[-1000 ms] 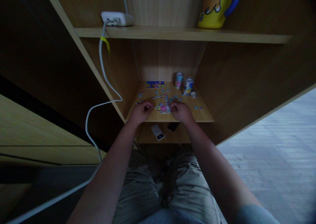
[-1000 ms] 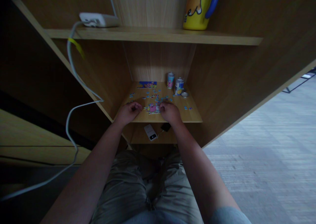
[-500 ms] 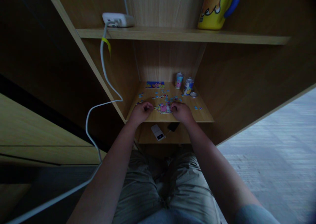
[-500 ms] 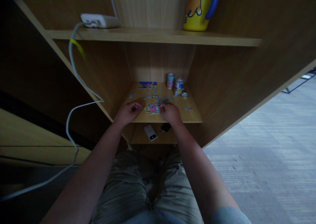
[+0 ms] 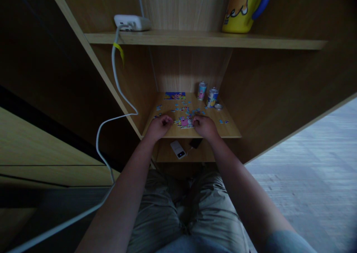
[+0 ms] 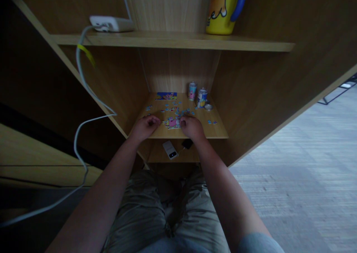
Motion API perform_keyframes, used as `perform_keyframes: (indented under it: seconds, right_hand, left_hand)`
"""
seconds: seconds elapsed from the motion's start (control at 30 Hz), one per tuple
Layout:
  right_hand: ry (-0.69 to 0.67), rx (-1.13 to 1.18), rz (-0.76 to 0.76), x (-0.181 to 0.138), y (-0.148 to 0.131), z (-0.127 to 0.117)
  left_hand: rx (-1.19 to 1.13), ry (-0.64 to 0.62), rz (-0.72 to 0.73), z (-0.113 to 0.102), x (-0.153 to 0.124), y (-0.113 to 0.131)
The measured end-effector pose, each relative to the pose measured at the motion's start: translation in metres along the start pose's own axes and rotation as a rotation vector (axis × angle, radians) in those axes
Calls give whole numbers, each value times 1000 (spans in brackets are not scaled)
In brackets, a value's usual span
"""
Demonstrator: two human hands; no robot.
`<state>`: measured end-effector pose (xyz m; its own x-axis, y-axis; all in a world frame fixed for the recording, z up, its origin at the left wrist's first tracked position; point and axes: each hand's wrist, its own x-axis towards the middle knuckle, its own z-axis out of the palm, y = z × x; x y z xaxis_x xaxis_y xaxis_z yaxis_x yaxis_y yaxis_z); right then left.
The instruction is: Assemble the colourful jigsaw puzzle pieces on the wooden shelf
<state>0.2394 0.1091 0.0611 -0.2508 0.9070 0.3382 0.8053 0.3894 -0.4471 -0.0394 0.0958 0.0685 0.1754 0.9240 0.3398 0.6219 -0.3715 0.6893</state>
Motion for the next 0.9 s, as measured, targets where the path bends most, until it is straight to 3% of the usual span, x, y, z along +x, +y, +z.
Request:
perform_keyframes:
  seconds: [0.9]
  right_hand:
    - [-5,1,11,-2,-2,-2]
  left_hand:
    - [40,1,-13,-2,-2,8]
